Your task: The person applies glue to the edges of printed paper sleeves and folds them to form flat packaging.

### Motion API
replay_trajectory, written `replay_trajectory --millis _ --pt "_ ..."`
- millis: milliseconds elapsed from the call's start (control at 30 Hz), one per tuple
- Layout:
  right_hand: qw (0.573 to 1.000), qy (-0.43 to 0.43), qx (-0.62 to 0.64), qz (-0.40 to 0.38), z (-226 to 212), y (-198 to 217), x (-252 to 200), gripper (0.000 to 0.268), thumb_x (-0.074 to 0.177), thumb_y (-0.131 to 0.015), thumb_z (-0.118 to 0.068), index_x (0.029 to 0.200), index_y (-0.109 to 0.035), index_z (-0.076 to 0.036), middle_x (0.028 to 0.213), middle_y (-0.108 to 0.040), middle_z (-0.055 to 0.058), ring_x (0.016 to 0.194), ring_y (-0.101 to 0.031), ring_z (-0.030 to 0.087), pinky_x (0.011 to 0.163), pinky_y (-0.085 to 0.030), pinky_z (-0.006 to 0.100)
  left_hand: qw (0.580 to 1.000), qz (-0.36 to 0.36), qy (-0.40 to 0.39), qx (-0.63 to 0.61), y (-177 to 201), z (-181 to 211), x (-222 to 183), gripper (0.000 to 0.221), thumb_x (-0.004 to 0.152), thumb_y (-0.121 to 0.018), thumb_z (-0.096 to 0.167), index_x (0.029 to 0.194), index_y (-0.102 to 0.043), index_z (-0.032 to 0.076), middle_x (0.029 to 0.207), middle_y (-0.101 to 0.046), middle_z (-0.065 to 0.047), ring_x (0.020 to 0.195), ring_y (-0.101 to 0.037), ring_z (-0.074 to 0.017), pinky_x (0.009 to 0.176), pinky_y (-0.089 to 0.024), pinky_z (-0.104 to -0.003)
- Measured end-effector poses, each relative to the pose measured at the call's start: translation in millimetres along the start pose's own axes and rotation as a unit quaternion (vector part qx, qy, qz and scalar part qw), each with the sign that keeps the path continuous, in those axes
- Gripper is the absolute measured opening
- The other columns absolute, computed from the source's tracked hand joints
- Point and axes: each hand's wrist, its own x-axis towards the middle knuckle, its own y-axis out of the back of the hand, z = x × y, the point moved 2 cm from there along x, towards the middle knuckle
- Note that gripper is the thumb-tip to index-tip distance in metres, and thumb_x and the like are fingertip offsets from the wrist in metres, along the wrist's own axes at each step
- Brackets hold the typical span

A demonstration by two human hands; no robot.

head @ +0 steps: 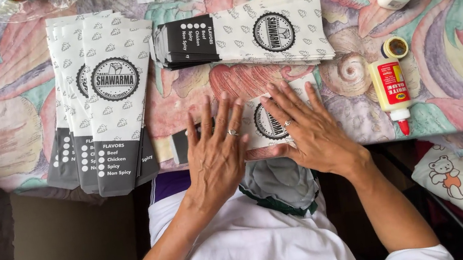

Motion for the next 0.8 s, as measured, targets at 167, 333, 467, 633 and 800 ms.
replay_trajectory --millis 167,333,467,633,800 --pt "0.996 -0.083 -0.038 0.018 22.0 4.8 -10.8 0.082 0.101 -0.024 -0.069 0.166 -0.018 -0.02 0.173 -0.006 0.008 0.157 -0.001 0.032 0.122 0.008 0.058 0.997 -0.048 0.042 0.041 -4.1 -2.5 -1.5 0.064 0.11 -0.031 0.041 0.167 -0.019 0.013 0.174 -0.009 -0.012 0.158 -0.003 -0.0403 0.122 0.005 -0.064" --pt "0.982 -0.185 -0.03 -0.012 44.6 22.1 -42.9 0.09 0.1 -0.029 -0.07 0.167 -0.011 -0.013 0.173 -0.001 0.016 0.157 0.009 0.035 0.121 0.016 0.057 0.997 -0.059 0.042 0.037 -2.7 -1.7 -2.1 0.082 0.103 -0.037 0.062 0.167 -0.015 0.014 0.174 -0.002 -0.014 0.159 0.003 -0.0401 0.122 0.009 -0.063" --pt "0.977 -0.205 -0.044 0.03 42.8 38.6 -48.5 0.073 0.105 -0.039 -0.042 0.162 -0.026 0.002 0.172 -0.007 0.026 0.157 0.003 0.043 0.123 0.007 0.059 0.998 -0.028 0.028 0.045 -3.3 -1.8 -2.1 0.092 0.099 -0.045 0.066 0.167 -0.01 0.014 0.173 -0.004 -0.021 0.158 0.001 -0.044 0.122 0.008 -0.067" --pt "0.963 -0.197 -0.067 0.172 51.0 52.4 -30.6 0.055 0.101 -0.064 -0.015 0.149 -0.056 0.01 0.168 -0.027 0.032 0.156 -0.014 0.05 0.124 -0.01 0.062 0.993 0.079 -0.081 0.042 -4.4 -1.7 -15.0 0.091 0.089 -0.057 0.078 0.162 -0.029 0.03 0.171 -0.012 -0.021 0.156 -0.001 -0.0489 0.119 0.001 -0.075" --pt "0.971 -0.06 -0.027 0.232 56.8 52.5 20.3 0.046 0.11 -0.059 -0.025 0.144 -0.062 0.006 0.158 -0.046 0.028 0.149 -0.029 0.049 0.122 -0.023 0.06 0.979 0.126 -0.157 0.031 -2.9 2.7 -31.6 0.021 0.094 -0.069 0.019 0.073 -0.066 0.017 0.086 -0.053 -0.003 0.074 -0.048 -0.0261 0.063 -0.039 -0.041"
